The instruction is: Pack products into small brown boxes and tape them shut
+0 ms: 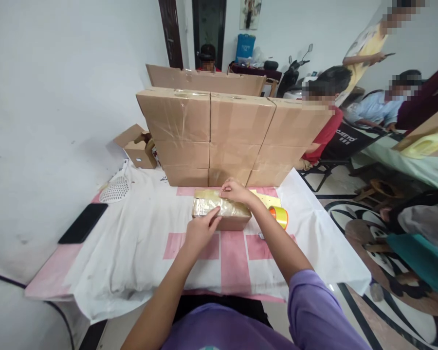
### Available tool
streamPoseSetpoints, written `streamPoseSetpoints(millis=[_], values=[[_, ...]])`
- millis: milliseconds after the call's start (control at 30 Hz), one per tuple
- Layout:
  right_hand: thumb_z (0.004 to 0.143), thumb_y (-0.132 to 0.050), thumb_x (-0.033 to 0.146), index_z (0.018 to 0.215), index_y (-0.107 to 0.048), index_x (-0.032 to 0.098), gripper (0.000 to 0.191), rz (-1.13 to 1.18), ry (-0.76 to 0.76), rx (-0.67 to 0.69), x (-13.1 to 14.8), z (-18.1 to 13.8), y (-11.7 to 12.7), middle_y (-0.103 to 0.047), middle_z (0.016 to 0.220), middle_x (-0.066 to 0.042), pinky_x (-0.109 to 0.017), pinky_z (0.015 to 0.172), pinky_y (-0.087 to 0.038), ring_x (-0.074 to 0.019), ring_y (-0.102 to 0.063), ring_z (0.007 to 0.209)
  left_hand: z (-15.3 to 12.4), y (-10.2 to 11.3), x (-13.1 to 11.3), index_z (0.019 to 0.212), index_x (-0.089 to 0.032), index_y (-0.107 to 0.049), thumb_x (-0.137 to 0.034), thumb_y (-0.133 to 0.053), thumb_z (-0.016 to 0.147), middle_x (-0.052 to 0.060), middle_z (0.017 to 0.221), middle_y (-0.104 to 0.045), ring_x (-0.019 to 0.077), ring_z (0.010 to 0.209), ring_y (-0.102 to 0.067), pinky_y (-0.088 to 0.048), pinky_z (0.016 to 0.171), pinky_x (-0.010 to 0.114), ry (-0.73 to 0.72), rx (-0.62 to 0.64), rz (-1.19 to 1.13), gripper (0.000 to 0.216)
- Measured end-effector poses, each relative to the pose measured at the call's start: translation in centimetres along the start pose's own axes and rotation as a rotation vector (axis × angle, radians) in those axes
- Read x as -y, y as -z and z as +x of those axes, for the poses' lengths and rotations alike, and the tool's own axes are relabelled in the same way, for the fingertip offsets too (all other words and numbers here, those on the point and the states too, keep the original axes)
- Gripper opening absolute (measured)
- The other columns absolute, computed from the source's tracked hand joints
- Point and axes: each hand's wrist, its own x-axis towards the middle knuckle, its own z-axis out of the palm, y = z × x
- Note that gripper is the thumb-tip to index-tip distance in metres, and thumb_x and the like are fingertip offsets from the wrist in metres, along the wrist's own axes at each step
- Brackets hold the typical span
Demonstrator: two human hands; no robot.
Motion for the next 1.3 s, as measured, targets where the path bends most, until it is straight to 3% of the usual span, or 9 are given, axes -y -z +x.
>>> streamPoseSetpoints(millis=[100,233,400,533,667,833,1033,1200,1300], values=[[0.081,-0.074,0.039,0.090,-0.068,0.020,0.022,-0.179,-0.067,-0.055,0.0,-0.2,-1.1,-0.055,0.117,-0.008,-0.041,0.098,-0.038,-0.0275,-0.050,0.115,-0.3,-1.2,0.4,0.134,-0.033,-0.065,-0.038,-0.057,0.097,0.002,0.070,-0.074,0.0161,0.060,-0.062,-0.036,0.059,0.024,0.011,-0.001,0.085,0.038],[0.067,-0.082,0.049,0.107,-0.056,0.017,0.057,-0.354,-0.246,-0.242,0.1,-0.6,-1.3,-0.051,0.121,-0.015,-0.046,0.094,-0.040,-0.0333,-0.049,0.113,-0.7,-2.1,0.8,0.132,-0.033,-0.067,-0.037,-0.058,0.097,0.003,0.071,-0.076,0.0162,0.059,-0.064,-0.034,0.057,0.025,-0.002,-0.063,0.116,0.036],[0.082,-0.064,0.035,0.097,-0.055,0.018,0.024,-0.189,-0.247,-0.574,-3.7,-3.1,0.3,-0.060,0.107,-0.013,-0.044,0.090,-0.044,-0.0291,-0.055,0.103,-1.0,-3.1,1.6,0.127,-0.031,-0.071,-0.035,-0.059,0.097,0.002,0.068,-0.076,0.0132,0.053,-0.061,-0.032,0.054,0.025,-0.093,-0.208,0.079,0.032],[0.083,-0.056,0.033,0.085,-0.056,0.020,0.013,0.186,-0.282,-0.712,-7.5,-9.0,-0.3,-0.066,0.087,-0.008,-0.037,0.079,-0.050,-0.0233,-0.062,0.083,-1.4,-3.9,2.2,0.126,-0.028,-0.072,-0.035,-0.056,0.099,0.001,0.063,-0.073,0.0113,0.051,-0.058,-0.033,0.055,0.024,-0.158,-0.323,0.034,0.032],[0.086,-0.053,0.032,0.091,-0.062,0.018,0.017,0.250,-0.317,-0.674,-8.2,-15.5,-5.1,-0.071,0.090,-0.010,-0.036,0.076,-0.053,-0.0234,-0.067,0.083,-1.3,-4.2,2.4,0.124,-0.026,-0.073,-0.036,-0.057,0.099,0.001,0.062,-0.073,0.0112,0.049,-0.057,-0.034,0.054,0.025,-0.193,-0.371,0.011,0.032],[0.091,-0.043,0.020,0.106,-0.068,0.012,0.030,-0.076,-0.515,-0.617,-8.6,-19.5,-9.7,-0.069,0.100,-0.017,-0.038,0.081,-0.052,-0.0261,-0.065,0.088,-1.1,-4.2,2.2,0.124,-0.027,-0.073,-0.034,-0.061,0.097,0.002,0.082,-0.080,0.0119,0.053,-0.062,-0.038,0.056,0.024,-0.216,-0.398,-0.018,0.031],[0.091,-0.053,0.020,0.103,-0.072,0.015,0.024,-0.446,-0.597,-0.456,-10.2,-20.0,-10.1,-0.061,0.103,-0.016,-0.043,0.090,-0.044,-0.0313,-0.054,0.101,-1.5,-3.8,1.9,0.124,-0.028,-0.073,-0.036,-0.062,0.096,0.002,0.083,-0.081,0.0109,0.052,-0.059,-0.039,0.057,0.023,-0.145,-0.359,-0.045,0.032],[0.093,-0.049,0.018,0.089,-0.072,0.015,0.023,-0.370,-0.533,-0.482,-11.1,-20.3,-10.3,-0.063,0.097,-0.012,-0.038,0.086,-0.043,-0.0267,-0.053,0.094,-1.6,-3.9,2.0,0.124,-0.028,-0.073,-0.038,-0.061,0.096,0.001,0.077,-0.079,0.0106,0.052,-0.057,-0.038,0.058,0.022,-0.108,-0.343,-0.044,0.033],[0.093,-0.047,0.018,0.095,-0.071,0.013,0.025,-0.344,-0.520,-0.527,-11.5,-20.6,-10.7,-0.063,0.099,-0.012,-0.037,0.086,-0.042,-0.0261,-0.053,0.094,-1.5,-4.0,2.1,0.122,-0.027,-0.074,-0.039,-0.062,0.095,0.001,0.070,-0.076,0.0100,0.049,-0.054,-0.037,0.057,0.022,-0.108,-0.356,-0.028,0.033]])
